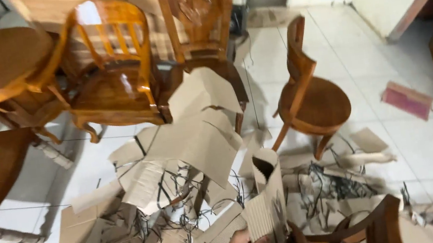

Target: The person is sitting on the floor using scissors to cut through cardboard sheets and black string or wire in a workshop.

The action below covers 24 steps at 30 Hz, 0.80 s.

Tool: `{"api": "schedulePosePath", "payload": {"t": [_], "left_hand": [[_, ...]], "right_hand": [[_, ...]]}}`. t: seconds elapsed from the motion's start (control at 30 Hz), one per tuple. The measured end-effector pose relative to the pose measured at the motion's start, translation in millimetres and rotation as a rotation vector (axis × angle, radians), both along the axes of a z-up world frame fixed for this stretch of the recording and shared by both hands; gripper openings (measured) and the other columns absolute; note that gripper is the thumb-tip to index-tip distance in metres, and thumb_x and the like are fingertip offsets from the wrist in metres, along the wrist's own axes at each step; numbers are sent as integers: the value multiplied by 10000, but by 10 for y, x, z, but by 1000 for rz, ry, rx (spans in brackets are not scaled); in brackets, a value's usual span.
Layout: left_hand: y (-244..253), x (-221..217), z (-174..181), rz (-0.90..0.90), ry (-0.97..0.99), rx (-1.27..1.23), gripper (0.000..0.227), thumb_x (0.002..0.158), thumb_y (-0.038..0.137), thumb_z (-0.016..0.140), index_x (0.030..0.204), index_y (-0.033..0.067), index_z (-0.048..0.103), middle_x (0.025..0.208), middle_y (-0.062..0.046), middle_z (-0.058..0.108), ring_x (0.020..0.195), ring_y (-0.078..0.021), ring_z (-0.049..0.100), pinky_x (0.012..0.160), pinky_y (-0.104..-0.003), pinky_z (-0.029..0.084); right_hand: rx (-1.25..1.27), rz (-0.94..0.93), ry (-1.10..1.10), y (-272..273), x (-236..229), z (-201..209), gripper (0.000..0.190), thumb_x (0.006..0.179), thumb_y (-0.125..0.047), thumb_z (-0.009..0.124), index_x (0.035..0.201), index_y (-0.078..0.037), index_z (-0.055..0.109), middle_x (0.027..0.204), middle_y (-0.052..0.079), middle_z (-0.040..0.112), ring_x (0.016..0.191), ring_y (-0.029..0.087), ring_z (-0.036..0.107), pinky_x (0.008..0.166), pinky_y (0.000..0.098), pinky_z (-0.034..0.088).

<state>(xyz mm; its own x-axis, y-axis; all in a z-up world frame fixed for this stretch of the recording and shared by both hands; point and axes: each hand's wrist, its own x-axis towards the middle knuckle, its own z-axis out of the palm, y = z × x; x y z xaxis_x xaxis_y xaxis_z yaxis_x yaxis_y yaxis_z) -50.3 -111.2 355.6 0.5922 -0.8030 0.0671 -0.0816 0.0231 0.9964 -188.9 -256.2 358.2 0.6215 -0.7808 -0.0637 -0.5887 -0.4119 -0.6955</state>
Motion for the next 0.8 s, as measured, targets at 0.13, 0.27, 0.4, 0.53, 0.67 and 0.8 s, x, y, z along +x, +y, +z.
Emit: {"api": "schedulePosePath", "payload": {"t": [0.13, 0.27, 0.4, 0.53, 0.67, 0.8], "left_hand": [[-58, -11, 763, 92, -162, 46, 234, 966, 170, 644, 1168, 57, 678, 1142, -109, 766, 1045, -263, 756, 902, -438, 656], [29, 131, 992, 293, -157, 48, 251, 965, 183, 624, 1190, 78, 663, 1092, -102, 803, 952, -244, 794, 851, -408, 676], [294, 424, 1427, 426, -359, 145, 754, 1003, 219, 580, 1637, 254, 174, 552, -19, 581, 404, -142, 471, 447, -269, 447], [460, 881, 1510, 224, -651, -70, 678, 914, -71, 466, 1549, 152, 389, 1191, -177, 570, 982, -330, 597, 883, -403, 525], [561, 1294, 1524, 80, -447, -5, 511, 833, 40, 657, 1325, 170, 694, 832, 2, 689, 533, -138, 395, 556, -276, 428], [792, 1530, 1174, 77, -266, -305, 185, 781, -5, 741, 833, 141, 640, 893, -7, 664, 874, -154, 642, 848, -270, 483]], "right_hand": [[-160, 38, -140, -179, -59, 145, 707, 622, -419, 946, 1260, -252, 689, 671, 3, 780, 563, 124, 723, 644, 276, 601], [-231, -264, -483, 199, 121, 1111, 216, 808, -346, 745, 874, -144, 708, 478, -44, 440, 513, 57, 428, 1329, 290, 68], [86, -304, -573, -201, 430, 1381, 332, 811, -200, 810, 1135, -180, 739, 754, 102, 757, 737, 118, 680, 638, 253, 529], [459, -2, -822, -380, 1249, 1573, 346, 880, 32, 649, 1224, -2, 625, 900, 200, 673, 639, 242, 600, 547, 340, 493], [-116, 284, -358, 538, 1828, 2329, 504, 728, -337, 841, 1201, -315, 668, 926, -24, 840, 884, 167, 813, 739, 312, 605], [211, 539, -490, 782, 2283, 1645, 450, 797, -160, 815, 1225, -135, 676, 984, 31, 786, 855, 112, 711, 774, 242, 550]]}}
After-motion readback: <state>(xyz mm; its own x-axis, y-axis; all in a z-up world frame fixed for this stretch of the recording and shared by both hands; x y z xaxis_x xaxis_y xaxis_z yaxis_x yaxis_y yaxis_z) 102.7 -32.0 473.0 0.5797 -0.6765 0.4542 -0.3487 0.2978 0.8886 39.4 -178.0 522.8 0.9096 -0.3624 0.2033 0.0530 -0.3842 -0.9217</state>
